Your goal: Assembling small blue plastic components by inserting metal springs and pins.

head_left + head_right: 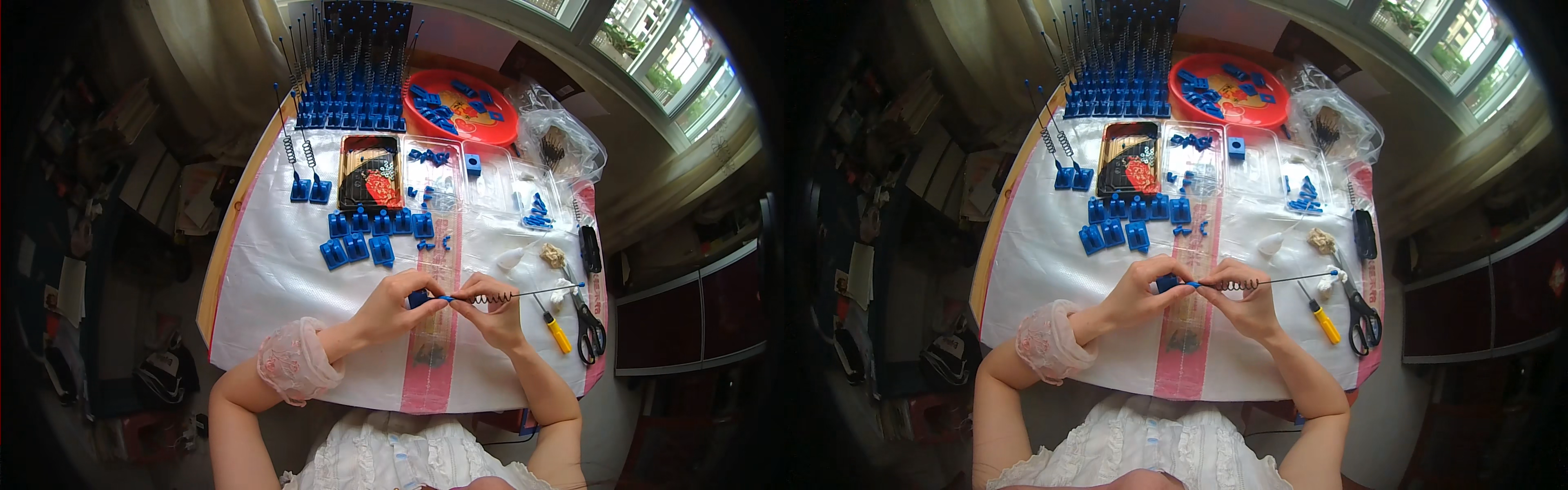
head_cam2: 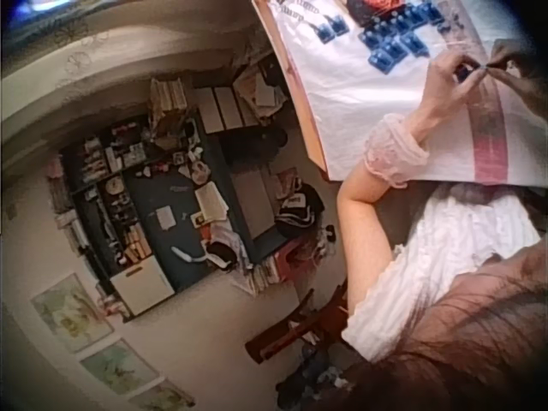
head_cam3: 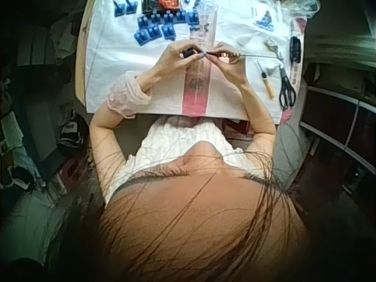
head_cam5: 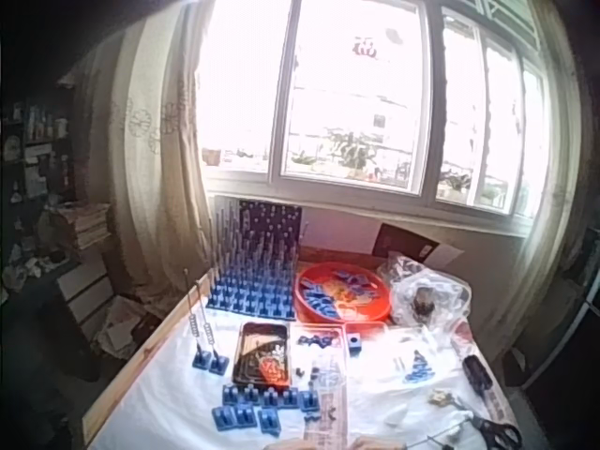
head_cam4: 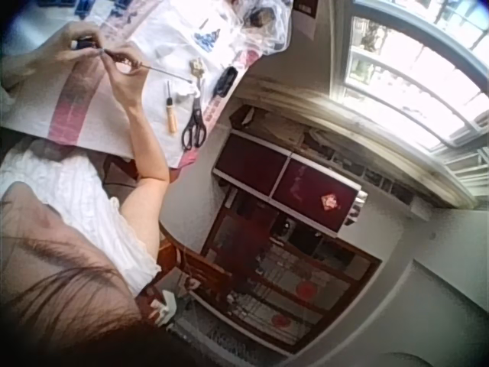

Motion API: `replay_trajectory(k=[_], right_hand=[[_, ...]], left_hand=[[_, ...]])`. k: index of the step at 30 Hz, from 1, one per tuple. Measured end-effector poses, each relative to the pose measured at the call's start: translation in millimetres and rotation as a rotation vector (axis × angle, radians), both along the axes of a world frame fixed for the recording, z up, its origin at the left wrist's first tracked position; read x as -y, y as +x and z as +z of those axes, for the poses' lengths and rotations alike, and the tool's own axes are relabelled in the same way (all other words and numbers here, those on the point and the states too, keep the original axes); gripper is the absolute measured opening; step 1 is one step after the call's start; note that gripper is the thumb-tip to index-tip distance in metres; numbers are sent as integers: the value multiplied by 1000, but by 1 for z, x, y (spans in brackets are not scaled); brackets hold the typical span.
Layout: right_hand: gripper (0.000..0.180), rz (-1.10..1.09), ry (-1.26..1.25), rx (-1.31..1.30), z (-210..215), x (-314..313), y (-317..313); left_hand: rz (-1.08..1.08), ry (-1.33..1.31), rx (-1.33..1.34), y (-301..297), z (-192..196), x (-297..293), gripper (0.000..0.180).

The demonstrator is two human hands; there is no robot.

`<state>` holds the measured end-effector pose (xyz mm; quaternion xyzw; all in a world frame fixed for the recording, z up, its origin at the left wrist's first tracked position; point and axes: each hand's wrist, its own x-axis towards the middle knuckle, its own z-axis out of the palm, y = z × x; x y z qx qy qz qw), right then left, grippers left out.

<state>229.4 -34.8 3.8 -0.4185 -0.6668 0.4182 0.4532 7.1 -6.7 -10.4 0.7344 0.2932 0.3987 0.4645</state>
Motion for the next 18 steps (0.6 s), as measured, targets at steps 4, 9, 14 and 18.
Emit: replay_trajectory(k=[4,9,14,18], right_hand=[[14,27,37,79,9,1,0],[16,42,129,171,14,0,0],[16,44,129,171,14,1,1],[16,19,104,160,12,1,0]], left_hand=[[-51,-58,37,-1,-4,0,16],[-106,-132,28,-2,-3,0,16],[-132,-166,29,-2,-4,0,17],[-157,-214,79,-1,-5,0,18]])
